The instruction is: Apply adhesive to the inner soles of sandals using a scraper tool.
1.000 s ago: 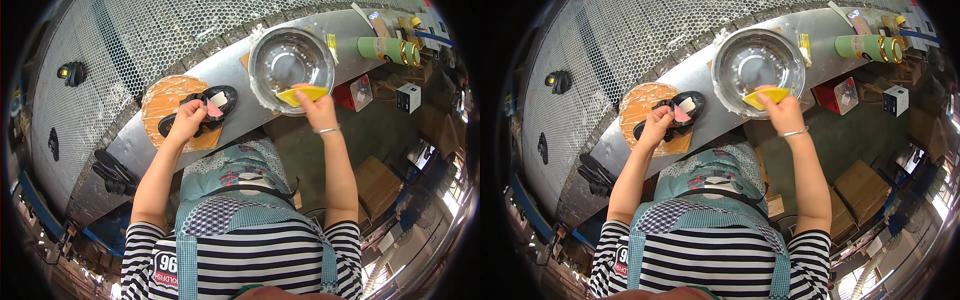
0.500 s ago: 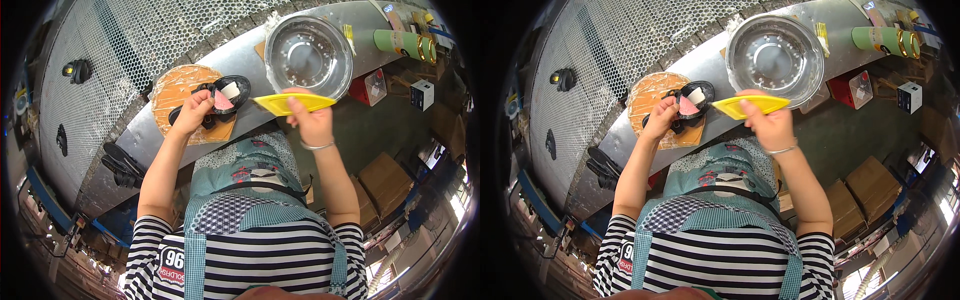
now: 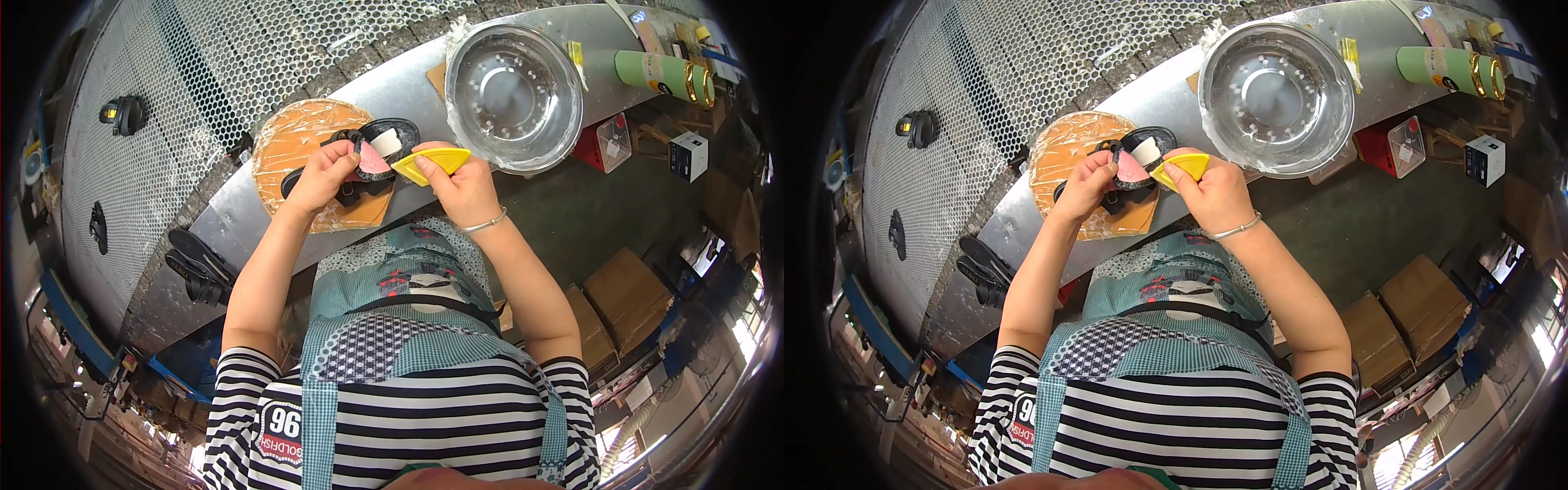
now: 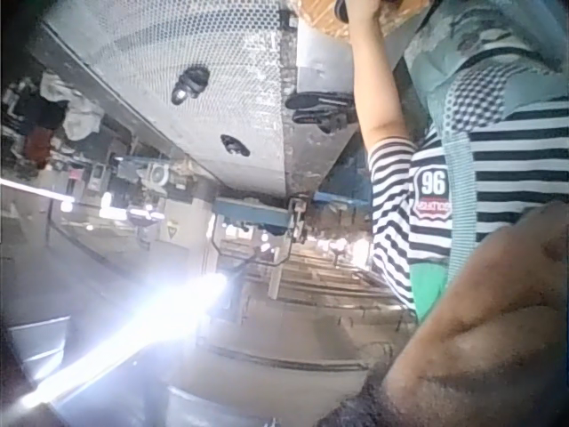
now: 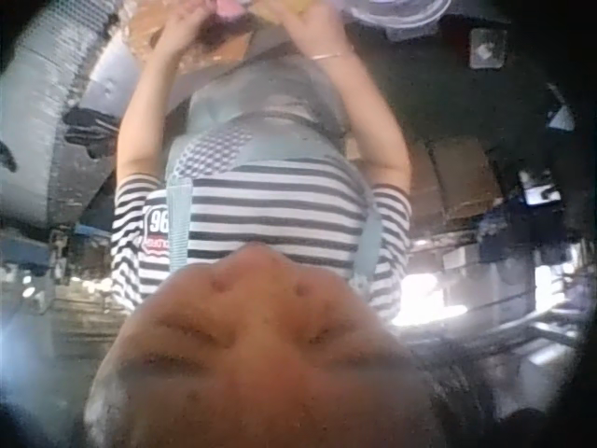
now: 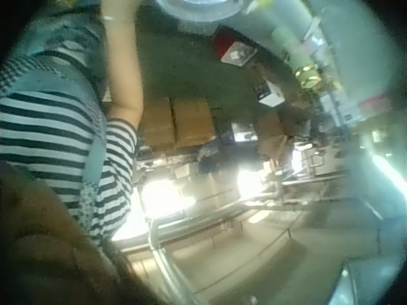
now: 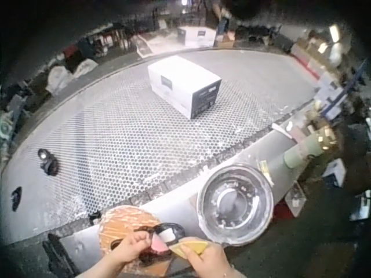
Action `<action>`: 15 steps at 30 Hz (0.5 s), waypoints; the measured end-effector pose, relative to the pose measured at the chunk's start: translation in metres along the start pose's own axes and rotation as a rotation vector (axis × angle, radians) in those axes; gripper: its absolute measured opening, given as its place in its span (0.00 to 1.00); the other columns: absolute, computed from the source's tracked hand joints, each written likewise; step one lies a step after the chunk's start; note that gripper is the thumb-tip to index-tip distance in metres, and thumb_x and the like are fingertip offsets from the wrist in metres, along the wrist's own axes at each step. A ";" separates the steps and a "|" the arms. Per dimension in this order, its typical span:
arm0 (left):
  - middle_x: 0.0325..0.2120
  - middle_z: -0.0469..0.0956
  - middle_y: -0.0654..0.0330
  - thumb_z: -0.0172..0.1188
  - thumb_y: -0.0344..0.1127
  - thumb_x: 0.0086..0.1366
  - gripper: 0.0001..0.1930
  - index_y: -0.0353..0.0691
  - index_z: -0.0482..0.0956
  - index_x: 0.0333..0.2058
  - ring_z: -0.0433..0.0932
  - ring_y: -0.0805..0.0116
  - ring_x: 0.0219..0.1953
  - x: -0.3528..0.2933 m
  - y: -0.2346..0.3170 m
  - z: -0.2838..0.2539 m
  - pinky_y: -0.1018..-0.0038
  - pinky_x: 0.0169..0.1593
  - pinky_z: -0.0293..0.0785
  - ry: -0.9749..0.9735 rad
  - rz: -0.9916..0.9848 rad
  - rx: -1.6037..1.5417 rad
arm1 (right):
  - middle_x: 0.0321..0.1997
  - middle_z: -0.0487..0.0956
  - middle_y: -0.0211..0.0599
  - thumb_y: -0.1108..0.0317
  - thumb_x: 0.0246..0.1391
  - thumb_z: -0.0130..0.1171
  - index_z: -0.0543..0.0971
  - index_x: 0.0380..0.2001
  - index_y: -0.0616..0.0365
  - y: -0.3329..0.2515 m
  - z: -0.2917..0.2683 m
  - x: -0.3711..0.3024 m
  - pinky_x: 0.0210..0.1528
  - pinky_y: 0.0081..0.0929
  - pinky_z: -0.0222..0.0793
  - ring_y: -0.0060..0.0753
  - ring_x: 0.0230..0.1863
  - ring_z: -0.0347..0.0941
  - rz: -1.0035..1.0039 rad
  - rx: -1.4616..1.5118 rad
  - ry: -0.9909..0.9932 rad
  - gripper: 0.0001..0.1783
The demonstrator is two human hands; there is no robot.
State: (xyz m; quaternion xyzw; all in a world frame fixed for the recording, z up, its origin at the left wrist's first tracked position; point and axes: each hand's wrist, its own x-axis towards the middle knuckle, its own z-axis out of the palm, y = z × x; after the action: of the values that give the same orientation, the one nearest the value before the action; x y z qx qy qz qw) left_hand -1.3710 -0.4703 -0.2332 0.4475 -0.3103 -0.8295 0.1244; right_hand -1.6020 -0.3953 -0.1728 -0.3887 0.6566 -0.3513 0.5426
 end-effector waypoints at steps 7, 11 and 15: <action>0.32 0.78 0.65 0.49 0.35 0.69 0.09 0.36 0.75 0.35 0.76 0.79 0.34 0.007 0.003 0.008 0.80 0.42 0.74 -0.015 0.006 0.037 | 0.31 0.81 0.43 0.68 0.55 0.58 0.80 0.36 0.61 -0.009 -0.005 0.000 0.32 0.25 0.72 0.35 0.29 0.79 -0.110 0.037 0.013 0.09; 0.33 0.79 0.64 0.49 0.37 0.69 0.10 0.36 0.75 0.36 0.77 0.78 0.35 0.012 -0.001 0.008 0.80 0.42 0.73 -0.039 0.026 0.065 | 0.30 0.80 0.40 0.71 0.51 0.60 0.80 0.37 0.59 -0.016 -0.003 -0.002 0.31 0.29 0.72 0.39 0.29 0.78 -0.449 -0.140 -0.010 0.09; 0.35 0.79 0.63 0.49 0.38 0.70 0.11 0.37 0.75 0.37 0.77 0.78 0.36 0.013 0.003 0.012 0.79 0.43 0.73 -0.055 0.018 0.098 | 0.29 0.79 0.39 0.72 0.48 0.61 0.79 0.38 0.57 -0.009 -0.005 0.000 0.31 0.32 0.72 0.41 0.29 0.77 -0.622 -0.302 -0.084 0.11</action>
State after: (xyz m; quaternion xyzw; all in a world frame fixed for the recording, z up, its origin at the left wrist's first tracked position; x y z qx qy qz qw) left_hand -1.3881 -0.4745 -0.2350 0.4273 -0.3580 -0.8240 0.1013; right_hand -1.6061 -0.3995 -0.1640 -0.6603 0.5284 -0.3824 0.3723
